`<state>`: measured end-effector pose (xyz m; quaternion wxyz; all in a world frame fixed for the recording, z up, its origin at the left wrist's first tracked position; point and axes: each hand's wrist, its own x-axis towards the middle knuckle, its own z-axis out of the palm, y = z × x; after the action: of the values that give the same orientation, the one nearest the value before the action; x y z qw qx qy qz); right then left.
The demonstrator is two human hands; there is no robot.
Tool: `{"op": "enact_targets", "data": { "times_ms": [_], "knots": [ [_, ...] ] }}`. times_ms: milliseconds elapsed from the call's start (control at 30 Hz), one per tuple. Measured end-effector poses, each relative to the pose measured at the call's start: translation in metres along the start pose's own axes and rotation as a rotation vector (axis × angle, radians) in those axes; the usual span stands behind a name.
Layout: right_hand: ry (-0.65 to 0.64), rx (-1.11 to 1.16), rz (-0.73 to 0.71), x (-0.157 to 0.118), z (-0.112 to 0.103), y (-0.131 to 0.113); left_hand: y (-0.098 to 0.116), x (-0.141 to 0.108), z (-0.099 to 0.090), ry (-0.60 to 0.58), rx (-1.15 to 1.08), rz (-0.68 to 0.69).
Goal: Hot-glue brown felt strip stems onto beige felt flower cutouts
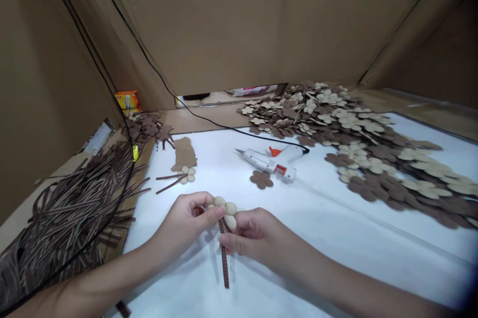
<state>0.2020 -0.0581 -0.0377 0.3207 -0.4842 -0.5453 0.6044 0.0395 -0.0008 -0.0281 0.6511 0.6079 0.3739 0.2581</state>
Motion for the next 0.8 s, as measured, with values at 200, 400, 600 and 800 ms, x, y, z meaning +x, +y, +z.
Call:
{"op": "enact_targets", "data": {
  "times_ms": [200, 400, 600, 800],
  "knots": [
    [-0.022, -0.031, 0.026, 0.001, -0.004, -0.002, -0.001, -0.001, 0.002, 0.039, -0.014, -0.004],
    [0.017, -0.087, 0.035, 0.002, -0.007, -0.008, 0.001, -0.001, 0.005, 0.043, -0.116, -0.045],
    [0.056, -0.214, 0.095, 0.000, -0.011, -0.014, 0.004, 0.000, 0.006, 0.052, -0.159, -0.098],
    [0.097, -0.351, 0.108, -0.003, -0.015, -0.017, 0.004, -0.002, 0.011, 0.105, -0.147, -0.110]
  ]
}}
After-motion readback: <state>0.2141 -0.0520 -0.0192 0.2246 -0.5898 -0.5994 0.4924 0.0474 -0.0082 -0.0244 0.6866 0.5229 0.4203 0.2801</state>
